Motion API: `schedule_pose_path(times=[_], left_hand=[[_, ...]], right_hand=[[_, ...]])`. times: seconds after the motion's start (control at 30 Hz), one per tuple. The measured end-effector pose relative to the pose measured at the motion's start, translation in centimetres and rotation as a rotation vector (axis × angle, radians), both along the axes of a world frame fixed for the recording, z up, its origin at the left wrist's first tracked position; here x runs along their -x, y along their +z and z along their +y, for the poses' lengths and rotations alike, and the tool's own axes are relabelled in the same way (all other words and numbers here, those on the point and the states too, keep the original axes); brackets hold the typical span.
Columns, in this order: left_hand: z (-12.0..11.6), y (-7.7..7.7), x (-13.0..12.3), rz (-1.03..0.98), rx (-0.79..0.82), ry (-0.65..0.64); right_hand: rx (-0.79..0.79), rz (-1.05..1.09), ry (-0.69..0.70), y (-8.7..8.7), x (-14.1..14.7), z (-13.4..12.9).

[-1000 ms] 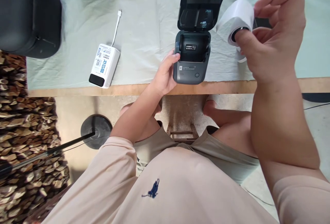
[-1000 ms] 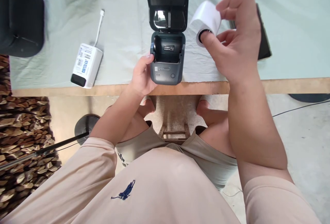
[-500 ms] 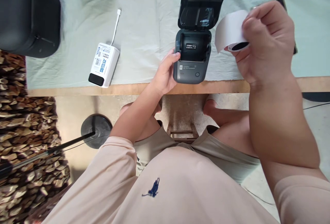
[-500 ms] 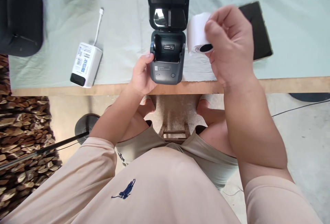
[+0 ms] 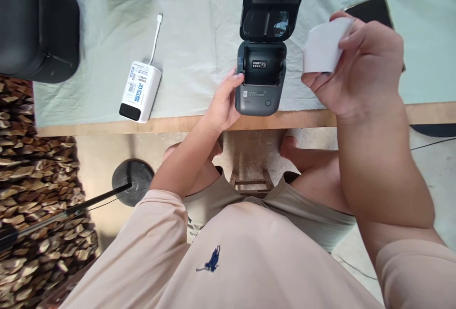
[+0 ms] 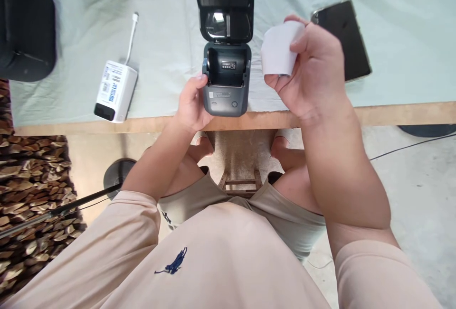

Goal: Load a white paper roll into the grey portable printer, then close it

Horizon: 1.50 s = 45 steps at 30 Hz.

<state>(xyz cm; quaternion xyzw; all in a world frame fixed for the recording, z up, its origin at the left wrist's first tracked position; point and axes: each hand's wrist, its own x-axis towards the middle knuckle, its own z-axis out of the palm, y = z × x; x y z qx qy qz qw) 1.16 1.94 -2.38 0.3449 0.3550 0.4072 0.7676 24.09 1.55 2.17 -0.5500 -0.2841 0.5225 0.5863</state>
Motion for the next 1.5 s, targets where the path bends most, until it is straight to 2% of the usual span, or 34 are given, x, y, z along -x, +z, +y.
schedule_pose_path(times=[0.13,0.23,0.33,0.5,0.6,0.73,0.83,0.9,1.07,1.13,1.3,1.5], left_hand=[[0.1,-0.1,0.0,0.013,-0.002,-0.011],[0.1,-0.2,0.0,-0.002,0.007,-0.011],[0.0,0.1,-0.2,-0.021,0.013,-0.005],[-0.2,0.7,-0.1,-0.004,0.075,0.024],[-0.1,0.7,-0.1,-0.013,0.07,0.015],[0.0,0.4,-0.1,-0.042,0.01,-0.003],[-0.1,0.4,-0.1,-0.042,0.012,-0.003],[-0.2,0.5,-0.1,-0.037,0.027,-0.002],[-0.5,0.5,0.0,-0.039,0.029,0.018],[-0.6,0.4,0.0,-0.041,0.032,0.018],[-0.9,0.4,-0.1,-0.055,0.029,-0.006],[-1.1,0.5,-0.4,-0.063,0.022,0.024]], right_hand=[[-0.02,-0.113,0.038,0.1,0.9,-0.5],[-0.05,-0.018,0.059,1.3,2.0,-1.5],[-0.077,0.088,0.021,2.1,2.3,-2.1],[0.011,0.257,-0.01,0.8,0.4,-1.1],[0.035,0.234,0.019,-0.4,-0.3,-0.2],[-0.171,-0.067,0.134,-0.4,1.2,-0.6],[-0.397,-0.554,0.187,0.7,3.1,-1.5],[-0.465,-0.847,0.199,1.4,4.0,-1.9],[-0.239,-1.301,0.245,2.3,5.3,-2.2],[-0.192,-1.408,0.226,2.5,5.6,-2.3],[-0.115,-1.493,0.229,3.2,5.7,-2.8],[-0.112,-1.609,0.248,3.3,5.7,-3.0]])
